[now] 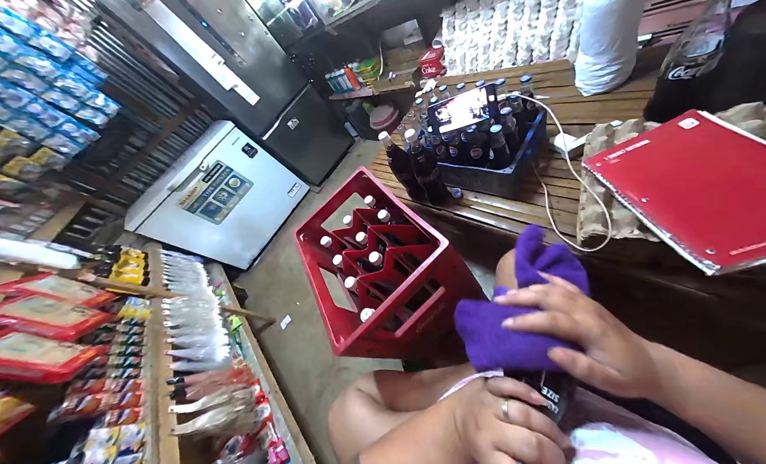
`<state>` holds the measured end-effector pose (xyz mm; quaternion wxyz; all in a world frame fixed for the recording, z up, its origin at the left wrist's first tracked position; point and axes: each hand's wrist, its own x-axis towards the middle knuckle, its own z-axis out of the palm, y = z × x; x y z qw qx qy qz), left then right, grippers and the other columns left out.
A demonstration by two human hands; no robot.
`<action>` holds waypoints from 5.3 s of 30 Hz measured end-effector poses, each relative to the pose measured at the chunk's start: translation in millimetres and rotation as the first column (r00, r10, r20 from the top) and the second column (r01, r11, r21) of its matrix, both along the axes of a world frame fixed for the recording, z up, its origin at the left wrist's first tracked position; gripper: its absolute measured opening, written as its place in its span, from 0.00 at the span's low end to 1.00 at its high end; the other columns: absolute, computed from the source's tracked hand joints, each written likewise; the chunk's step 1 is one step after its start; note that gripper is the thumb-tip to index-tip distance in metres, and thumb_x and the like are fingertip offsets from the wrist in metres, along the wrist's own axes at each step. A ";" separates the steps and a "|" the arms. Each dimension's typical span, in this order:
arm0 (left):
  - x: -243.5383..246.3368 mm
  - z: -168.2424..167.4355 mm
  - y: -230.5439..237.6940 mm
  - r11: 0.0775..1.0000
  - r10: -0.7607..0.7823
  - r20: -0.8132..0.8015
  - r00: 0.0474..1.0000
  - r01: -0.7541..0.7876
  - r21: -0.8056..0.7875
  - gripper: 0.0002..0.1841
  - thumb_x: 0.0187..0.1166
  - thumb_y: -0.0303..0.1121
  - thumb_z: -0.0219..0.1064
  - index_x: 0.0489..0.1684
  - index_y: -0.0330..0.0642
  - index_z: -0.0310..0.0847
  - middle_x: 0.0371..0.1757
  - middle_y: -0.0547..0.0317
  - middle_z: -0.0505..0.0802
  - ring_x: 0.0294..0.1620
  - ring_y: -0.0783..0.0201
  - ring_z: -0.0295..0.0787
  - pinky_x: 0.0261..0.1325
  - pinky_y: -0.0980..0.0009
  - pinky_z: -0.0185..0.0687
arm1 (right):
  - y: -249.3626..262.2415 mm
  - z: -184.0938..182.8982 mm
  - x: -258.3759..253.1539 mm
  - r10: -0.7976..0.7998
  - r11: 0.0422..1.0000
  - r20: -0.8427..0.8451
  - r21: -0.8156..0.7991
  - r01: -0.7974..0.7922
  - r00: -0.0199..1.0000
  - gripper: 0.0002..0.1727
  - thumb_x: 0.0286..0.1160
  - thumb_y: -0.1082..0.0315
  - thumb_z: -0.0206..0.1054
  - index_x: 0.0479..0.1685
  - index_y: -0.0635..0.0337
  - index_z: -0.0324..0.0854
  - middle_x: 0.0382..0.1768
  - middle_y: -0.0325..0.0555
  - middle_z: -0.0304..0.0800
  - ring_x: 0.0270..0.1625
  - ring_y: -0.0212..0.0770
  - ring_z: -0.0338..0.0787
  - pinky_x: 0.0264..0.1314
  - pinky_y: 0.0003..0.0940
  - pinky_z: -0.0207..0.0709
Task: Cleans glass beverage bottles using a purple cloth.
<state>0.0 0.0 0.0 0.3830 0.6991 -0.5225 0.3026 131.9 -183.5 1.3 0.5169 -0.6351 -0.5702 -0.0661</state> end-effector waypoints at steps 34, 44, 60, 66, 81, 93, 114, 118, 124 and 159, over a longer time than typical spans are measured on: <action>3.7 -1.0 1.5 1.000 -0.025 -0.007 1.000 0.025 -0.012 0.10 0.85 0.45 0.65 0.42 0.51 0.79 0.50 0.59 0.88 0.62 0.63 0.84 0.82 0.62 0.65 | 2.3 -39.2 9.0 -0.217 0.956 -0.150 0.170 0.241 0.965 0.32 0.91 0.38 0.34 0.71 0.41 0.81 0.77 0.39 0.82 0.84 0.41 0.72 0.89 0.50 0.58; 3.3 -2.6 2.6 1.000 -0.007 -0.010 1.000 0.007 0.004 0.11 0.86 0.46 0.63 0.37 0.52 0.78 0.49 0.61 0.88 0.62 0.64 0.84 0.82 0.63 0.66 | 14.7 -5.5 32.9 -0.091 0.995 -0.010 -0.048 0.090 0.996 0.28 0.91 0.50 0.40 0.57 0.45 0.90 0.56 0.40 0.95 0.66 0.39 0.89 0.78 0.50 0.70; 3.1 1.3 2.2 0.999 -0.035 -0.025 0.999 0.035 -0.001 0.11 0.85 0.45 0.64 0.38 0.50 0.79 0.48 0.59 0.89 0.60 0.63 0.86 0.80 0.62 0.68 | 11.6 -45.5 71.8 -0.347 0.932 -0.139 0.059 0.358 0.927 0.26 0.90 0.54 0.44 0.61 0.54 0.89 0.60 0.46 0.92 0.69 0.40 0.85 0.79 0.42 0.70; 3.4 1.3 1.4 0.999 -0.033 -0.011 0.999 0.033 0.005 0.11 0.86 0.45 0.64 0.38 0.50 0.80 0.47 0.58 0.89 0.59 0.63 0.86 0.80 0.62 0.68 | 5.1 -48.2 51.9 -0.350 0.931 -0.122 0.063 0.359 0.929 0.30 0.92 0.46 0.41 0.69 0.51 0.84 0.72 0.49 0.86 0.80 0.46 0.77 0.86 0.48 0.60; 3.6 -1.4 0.9 0.999 -0.051 -0.030 0.998 0.051 -0.001 0.10 0.86 0.44 0.64 0.41 0.49 0.80 0.49 0.56 0.88 0.58 0.61 0.87 0.77 0.62 0.73 | -10.8 15.3 16.3 0.044 0.999 0.206 0.011 -0.047 0.978 0.20 0.86 0.47 0.56 0.69 0.38 0.81 0.63 0.35 0.89 0.71 0.33 0.84 0.92 0.55 0.53; 4.6 -6.4 -3.6 0.996 -0.057 -0.023 0.998 0.055 -0.067 0.10 0.87 0.42 0.61 0.39 0.48 0.79 0.47 0.54 0.88 0.58 0.59 0.86 0.78 0.61 0.71 | 4.6 14.9 17.7 0.155 0.979 0.101 -0.147 -0.140 0.983 0.27 0.89 0.42 0.44 0.67 0.40 0.85 0.68 0.36 0.90 0.75 0.36 0.83 0.88 0.52 0.61; 7.0 -3.0 -2.1 0.993 -0.072 -0.004 0.997 0.072 -0.089 0.12 0.87 0.42 0.62 0.35 0.46 0.80 0.42 0.52 0.91 0.54 0.58 0.90 0.77 0.57 0.72 | 11.0 -9.1 92.9 -0.214 0.936 -0.169 -0.318 0.153 0.962 0.28 0.88 0.54 0.45 0.49 0.63 0.91 0.52 0.51 0.94 0.63 0.37 0.87 0.73 0.38 0.74; 7.0 -3.3 -2.3 0.993 -0.074 -0.001 0.997 0.073 -0.097 0.12 0.87 0.43 0.62 0.36 0.46 0.80 0.42 0.52 0.91 0.54 0.57 0.89 0.78 0.57 0.72 | 14.8 -7.2 87.9 -0.263 0.956 -0.451 -0.240 0.168 0.853 0.23 0.87 0.60 0.47 0.48 0.62 0.88 0.48 0.37 0.92 0.55 0.22 0.86 0.66 0.25 0.79; 7.7 -2.3 -2.3 0.991 -0.091 0.015 0.996 0.092 -0.093 0.12 0.86 0.42 0.63 0.35 0.45 0.80 0.40 0.50 0.91 0.54 0.55 0.90 0.77 0.56 0.73 | 11.3 -27.0 66.7 -0.284 0.947 -0.458 0.005 0.321 0.842 0.24 0.89 0.55 0.47 0.54 0.63 0.85 0.52 0.36 0.91 0.60 0.24 0.86 0.70 0.27 0.79; 6.2 -5.1 -1.9 0.993 -0.069 0.027 0.997 0.071 -0.096 0.14 0.86 0.43 0.61 0.32 0.44 0.80 0.39 0.49 0.91 0.53 0.55 0.90 0.77 0.56 0.73 | 9.8 -25.3 69.9 -0.067 0.998 -0.019 0.021 0.067 0.998 0.32 0.93 0.43 0.38 0.52 0.47 0.89 0.52 0.34 0.94 0.66 0.33 0.87 0.81 0.41 0.70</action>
